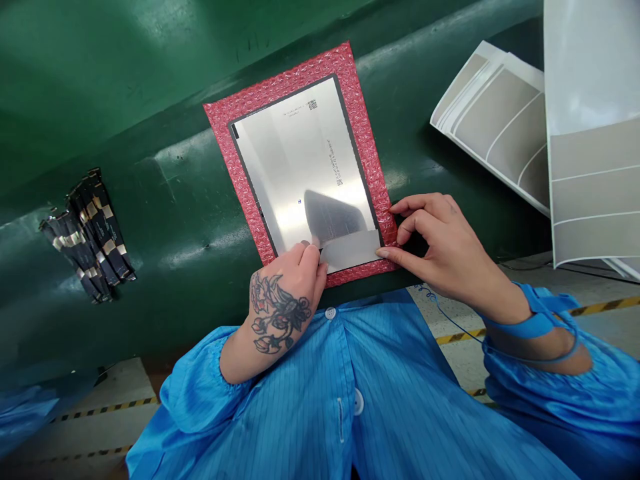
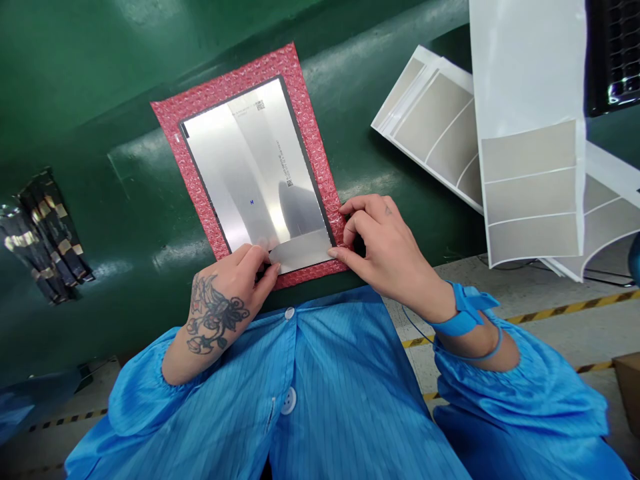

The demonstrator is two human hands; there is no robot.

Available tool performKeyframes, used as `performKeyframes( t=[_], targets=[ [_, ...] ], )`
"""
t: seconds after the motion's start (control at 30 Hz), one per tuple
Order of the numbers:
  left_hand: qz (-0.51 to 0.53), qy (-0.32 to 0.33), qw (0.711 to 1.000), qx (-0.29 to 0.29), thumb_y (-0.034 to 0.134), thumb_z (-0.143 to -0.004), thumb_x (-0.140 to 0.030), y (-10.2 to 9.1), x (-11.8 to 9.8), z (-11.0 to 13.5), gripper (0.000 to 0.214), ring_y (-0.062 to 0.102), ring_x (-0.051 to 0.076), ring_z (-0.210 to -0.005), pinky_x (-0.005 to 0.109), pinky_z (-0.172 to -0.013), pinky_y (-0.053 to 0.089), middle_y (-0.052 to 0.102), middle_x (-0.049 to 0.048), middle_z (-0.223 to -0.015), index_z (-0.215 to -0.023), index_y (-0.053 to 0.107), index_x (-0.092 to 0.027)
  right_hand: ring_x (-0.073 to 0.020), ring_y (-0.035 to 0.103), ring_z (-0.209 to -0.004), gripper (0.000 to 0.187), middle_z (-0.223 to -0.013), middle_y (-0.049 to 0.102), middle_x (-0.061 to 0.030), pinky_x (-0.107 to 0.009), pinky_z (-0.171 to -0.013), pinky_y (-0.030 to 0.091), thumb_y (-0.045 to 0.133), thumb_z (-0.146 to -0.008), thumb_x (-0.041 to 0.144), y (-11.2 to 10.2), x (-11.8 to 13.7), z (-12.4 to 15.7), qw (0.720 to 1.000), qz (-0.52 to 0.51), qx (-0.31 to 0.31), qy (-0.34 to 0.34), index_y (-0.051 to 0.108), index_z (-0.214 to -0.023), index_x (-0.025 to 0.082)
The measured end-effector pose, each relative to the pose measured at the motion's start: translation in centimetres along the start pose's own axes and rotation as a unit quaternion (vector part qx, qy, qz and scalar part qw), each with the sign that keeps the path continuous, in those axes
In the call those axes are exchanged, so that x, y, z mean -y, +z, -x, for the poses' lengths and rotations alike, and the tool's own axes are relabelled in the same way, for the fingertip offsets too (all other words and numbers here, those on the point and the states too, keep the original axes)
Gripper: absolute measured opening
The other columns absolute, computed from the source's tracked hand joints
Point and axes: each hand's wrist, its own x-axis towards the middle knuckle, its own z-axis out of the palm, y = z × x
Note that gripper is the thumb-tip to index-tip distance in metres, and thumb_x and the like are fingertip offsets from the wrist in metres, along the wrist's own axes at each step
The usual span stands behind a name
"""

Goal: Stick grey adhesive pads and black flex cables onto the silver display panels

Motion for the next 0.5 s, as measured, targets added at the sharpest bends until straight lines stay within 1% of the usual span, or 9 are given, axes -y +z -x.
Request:
performKeyframes(
  t=[0.1,0.2,0.5],
  targets=[
    [-0.012,0.002,1.000,-0.013,0.046,-0.091,-0.026,0.07,-0.12,0.02,0.019,0.058,0.016,-0.063,0.027,-0.049,0.027,0.061,0.0019,-0.071,-0.076,0.056,-0.019,-0.0298,0.056,-0.099,0.019,-0.105,0.059,-0.0094,-0.050,-0.081,0.046,0.064,-0.081,0.029,0.02,0.05,0.03,1.000,-0.001,0.002,0.008,0.048,-0.072,0.023],
    [-0.022,0.001,1.000,-0.013,0.048,-0.090,-0.026,0.02,-0.28,0.03,0.018,0.057,0.016,-0.061,0.028,-0.048,0.026,0.060,0.0017,-0.069,-0.075,0.056,-0.019,-0.0299,0.056,-0.099,0.019,-0.105,0.059,-0.0089,-0.050,-0.081,0.046,0.064,-0.081,0.029,0.07,0.04,0.07,1.000,-0.003,0.001,0.011,0.049,-0.071,0.024],
    [-0.039,-0.007,0.999,-0.036,0.049,-0.089,-0.024,0.10,-0.66,0.13,0.018,0.056,0.017,-0.059,0.029,-0.047,0.023,0.059,0.0024,-0.068,-0.075,0.058,-0.018,-0.0287,0.056,-0.098,0.021,-0.105,0.059,-0.0091,-0.048,-0.080,0.046,0.064,-0.081,0.031,0.22,-0.09,0.11,1.000,-0.005,-0.001,0.011,0.048,-0.070,0.023]
  ],
)
